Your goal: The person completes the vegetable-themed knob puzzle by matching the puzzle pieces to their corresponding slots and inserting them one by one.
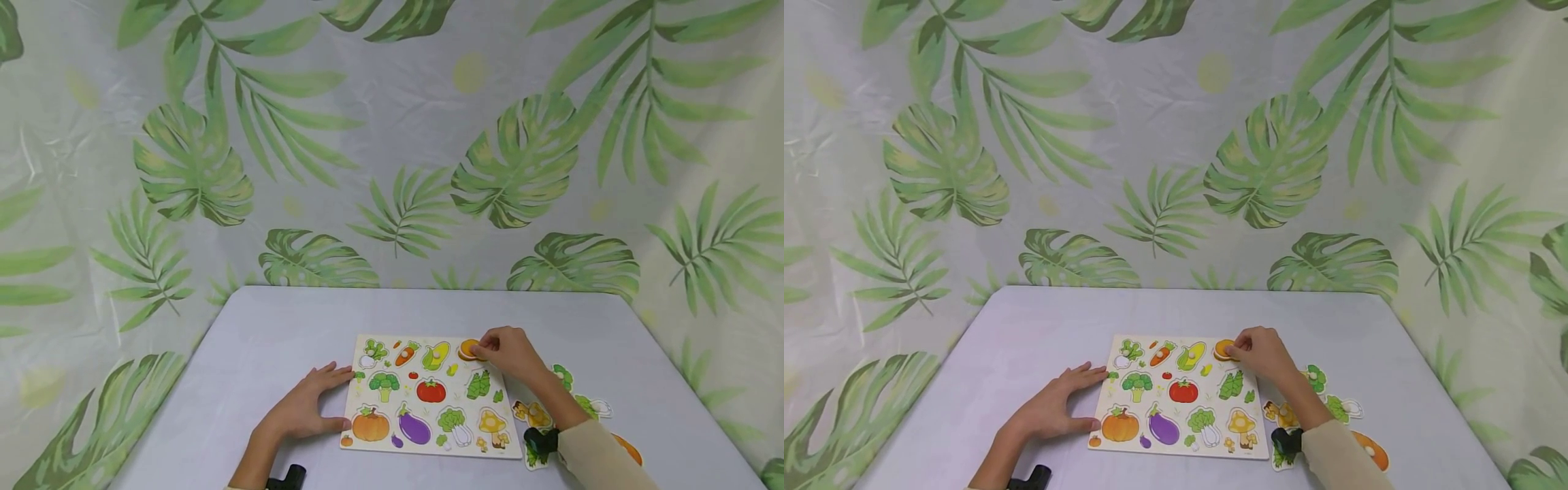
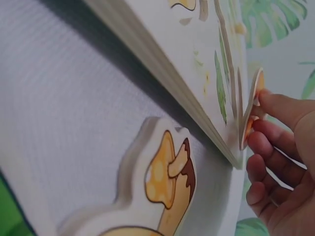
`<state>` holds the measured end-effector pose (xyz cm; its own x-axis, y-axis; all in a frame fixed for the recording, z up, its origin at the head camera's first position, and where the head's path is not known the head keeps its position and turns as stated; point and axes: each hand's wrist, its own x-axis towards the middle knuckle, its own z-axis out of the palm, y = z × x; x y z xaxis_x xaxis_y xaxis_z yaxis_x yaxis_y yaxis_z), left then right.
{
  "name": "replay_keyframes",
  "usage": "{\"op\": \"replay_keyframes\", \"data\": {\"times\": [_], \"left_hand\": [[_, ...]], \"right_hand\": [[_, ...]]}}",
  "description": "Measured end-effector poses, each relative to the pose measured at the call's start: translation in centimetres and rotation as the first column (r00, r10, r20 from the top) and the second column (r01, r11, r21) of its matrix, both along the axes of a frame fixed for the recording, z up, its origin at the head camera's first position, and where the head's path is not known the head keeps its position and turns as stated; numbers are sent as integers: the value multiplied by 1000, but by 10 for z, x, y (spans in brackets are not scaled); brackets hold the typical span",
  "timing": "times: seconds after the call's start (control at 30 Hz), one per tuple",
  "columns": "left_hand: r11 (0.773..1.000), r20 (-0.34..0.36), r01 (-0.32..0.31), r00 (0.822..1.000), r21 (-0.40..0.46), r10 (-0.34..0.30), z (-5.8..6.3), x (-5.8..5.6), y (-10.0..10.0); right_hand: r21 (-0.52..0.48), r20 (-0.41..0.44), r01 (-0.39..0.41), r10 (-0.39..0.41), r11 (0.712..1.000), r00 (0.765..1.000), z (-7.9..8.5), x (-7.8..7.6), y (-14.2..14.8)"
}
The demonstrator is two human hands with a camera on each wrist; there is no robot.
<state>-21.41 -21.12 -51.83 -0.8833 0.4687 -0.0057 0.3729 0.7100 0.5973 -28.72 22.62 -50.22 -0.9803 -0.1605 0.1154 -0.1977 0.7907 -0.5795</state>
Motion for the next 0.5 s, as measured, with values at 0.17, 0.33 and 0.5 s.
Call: {"op": "replay_keyframes", "data": {"times": [0.17,0.33,0.5], "left_hand": [[1000,2,-6,1000,-4,6,1,1,0],[1000,6,-12,1000,-9,12,1,2,0],[1000,11,-23,1000,-12,23,1,1,1]], "right_hand": [[7,-7,-17,17,1000,1000,-3,0,-2],[13,-9,-28,28,1000,1000,-5,-1,-4],[21,-8,-27,28,999,1000,-6,-2,-5]]}}
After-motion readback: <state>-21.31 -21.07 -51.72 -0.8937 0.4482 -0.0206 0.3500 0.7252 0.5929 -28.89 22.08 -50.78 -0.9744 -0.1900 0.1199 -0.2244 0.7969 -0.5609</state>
